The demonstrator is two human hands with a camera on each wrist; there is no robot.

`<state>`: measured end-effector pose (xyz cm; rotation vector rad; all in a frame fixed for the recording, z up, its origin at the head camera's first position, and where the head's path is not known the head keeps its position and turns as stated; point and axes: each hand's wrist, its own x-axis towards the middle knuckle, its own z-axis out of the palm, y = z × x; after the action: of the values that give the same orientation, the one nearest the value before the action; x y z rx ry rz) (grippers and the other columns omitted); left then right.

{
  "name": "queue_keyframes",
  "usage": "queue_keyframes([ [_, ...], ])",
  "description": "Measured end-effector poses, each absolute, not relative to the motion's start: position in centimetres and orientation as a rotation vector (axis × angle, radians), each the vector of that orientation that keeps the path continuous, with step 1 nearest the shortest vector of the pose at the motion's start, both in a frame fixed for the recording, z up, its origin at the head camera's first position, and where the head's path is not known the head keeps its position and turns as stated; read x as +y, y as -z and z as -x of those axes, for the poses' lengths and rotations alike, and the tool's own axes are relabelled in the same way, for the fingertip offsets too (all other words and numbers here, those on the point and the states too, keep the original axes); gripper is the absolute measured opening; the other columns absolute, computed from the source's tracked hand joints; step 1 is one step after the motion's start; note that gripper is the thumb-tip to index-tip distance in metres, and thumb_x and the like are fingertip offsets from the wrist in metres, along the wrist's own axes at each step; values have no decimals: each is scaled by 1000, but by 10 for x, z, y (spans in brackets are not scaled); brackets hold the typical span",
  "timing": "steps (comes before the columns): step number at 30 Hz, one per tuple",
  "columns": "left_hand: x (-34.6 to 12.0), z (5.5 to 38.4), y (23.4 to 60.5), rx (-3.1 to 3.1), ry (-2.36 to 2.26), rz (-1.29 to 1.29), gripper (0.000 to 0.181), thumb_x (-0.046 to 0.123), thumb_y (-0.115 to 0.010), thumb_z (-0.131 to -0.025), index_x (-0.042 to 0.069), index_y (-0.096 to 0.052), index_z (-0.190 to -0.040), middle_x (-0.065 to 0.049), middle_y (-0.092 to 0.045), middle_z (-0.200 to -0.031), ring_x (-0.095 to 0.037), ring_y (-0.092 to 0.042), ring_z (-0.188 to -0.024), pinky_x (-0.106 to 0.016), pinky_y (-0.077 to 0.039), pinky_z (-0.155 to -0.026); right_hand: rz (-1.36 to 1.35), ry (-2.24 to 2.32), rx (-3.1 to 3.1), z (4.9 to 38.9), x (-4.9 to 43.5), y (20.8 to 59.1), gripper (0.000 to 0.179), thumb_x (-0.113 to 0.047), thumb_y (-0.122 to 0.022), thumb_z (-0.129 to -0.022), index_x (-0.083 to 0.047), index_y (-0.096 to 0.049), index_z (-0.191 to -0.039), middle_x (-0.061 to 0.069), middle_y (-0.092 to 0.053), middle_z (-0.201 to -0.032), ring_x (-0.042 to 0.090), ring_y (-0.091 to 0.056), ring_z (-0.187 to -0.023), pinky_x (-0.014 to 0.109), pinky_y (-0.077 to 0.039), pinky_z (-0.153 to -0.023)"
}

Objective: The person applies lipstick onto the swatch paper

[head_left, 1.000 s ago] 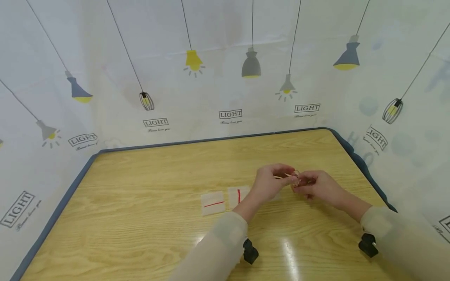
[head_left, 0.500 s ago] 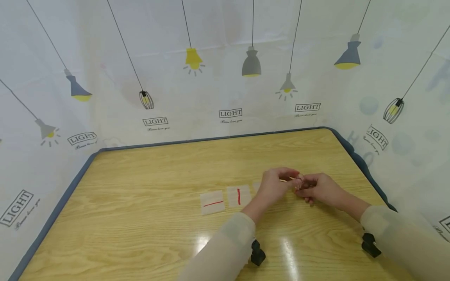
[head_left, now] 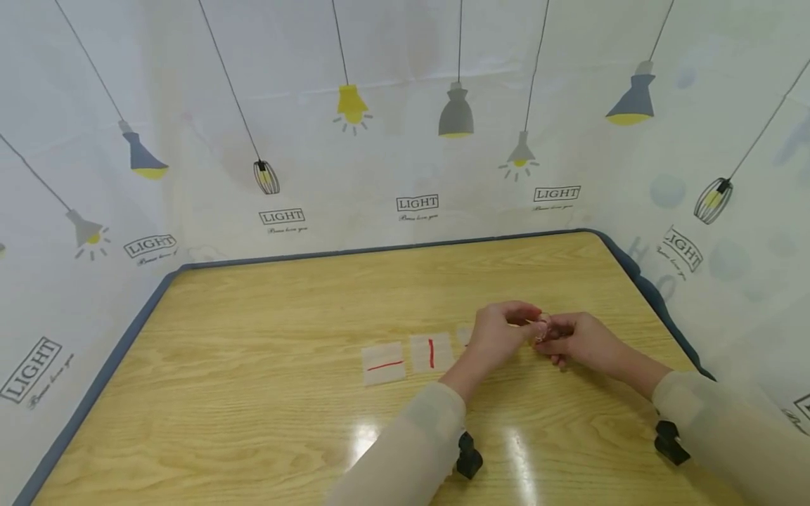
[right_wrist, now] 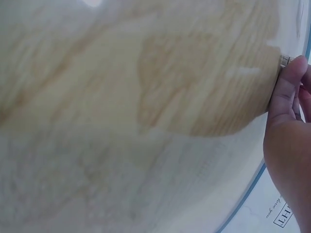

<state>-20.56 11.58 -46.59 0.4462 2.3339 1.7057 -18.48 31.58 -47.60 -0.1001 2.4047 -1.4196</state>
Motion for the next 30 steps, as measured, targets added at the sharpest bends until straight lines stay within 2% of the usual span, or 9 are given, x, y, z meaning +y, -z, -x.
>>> queue_keyframes([
  [7, 121, 204, 464, 2308, -1746, -420, 14, 22, -84, -94, 19, -83, -108, 8, -81, -101, 2, -67, -88, -19, -55, -76, 103, 1427, 2393, 184, 319, 474, 33, -15, -75, -101, 2, -68, -128, 10, -74, -94, 16, -67, -73, 33, -62, -64],
  [14, 121, 203, 467, 2356, -1692, -420, 16, 27, -82, -96, 19, -82, -109, 9, -80, -102, 2, -68, -90, -20, -56, -78, 96, 1409, 2412, 183, 317, 473, 34, -15, -75, -100, 1, -66, -129, 10, -74, -95, 16, -67, -74, 33, -61, -64],
  [19, 120, 200, 468, 2395, -1636, -402, 16, 26, -83, -95, 15, -81, -107, 5, -81, -101, 1, -69, -88, -18, -56, -74, 80, 1407, 2407, 185, 317, 475, 34, -16, -77, -99, 2, -65, -125, 8, -75, -95, 17, -67, -74, 33, -61, -64],
  [23, 118, 199, 466, 2409, -1615, -391, 22, 25, -85, -93, 13, -81, -111, 3, -82, -104, 0, -70, -89, -19, -56, -74, 80, 1390, 2411, 185, 317, 475, 34, -16, -78, -98, 2, -65, -124, 8, -72, -92, 18, -66, -73, 34, -61, -64],
  [26, 116, 199, 462, 2413, -1595, -387, 26, 26, -85, -93, 12, -80, -115, 1, -81, -108, -1, -70, -91, -20, -57, -78, 96, 1377, 2413, 185, 320, 474, 39, -13, -76, -98, 3, -63, -130, 8, -69, -92, 19, -64, -72, 35, -60, -63],
  [30, 112, 200, 457, 2416, -1575, -409, 26, 21, -82, -96, 10, -79, -119, -3, -81, -114, -3, -70, -92, -21, -58, -81, 120, 1361, 2432, 186, 324, 471, 48, -5, -75, -93, 6, -58, -137, 7, -59, -93, 15, -57, -72, 31, -52, -59],
])
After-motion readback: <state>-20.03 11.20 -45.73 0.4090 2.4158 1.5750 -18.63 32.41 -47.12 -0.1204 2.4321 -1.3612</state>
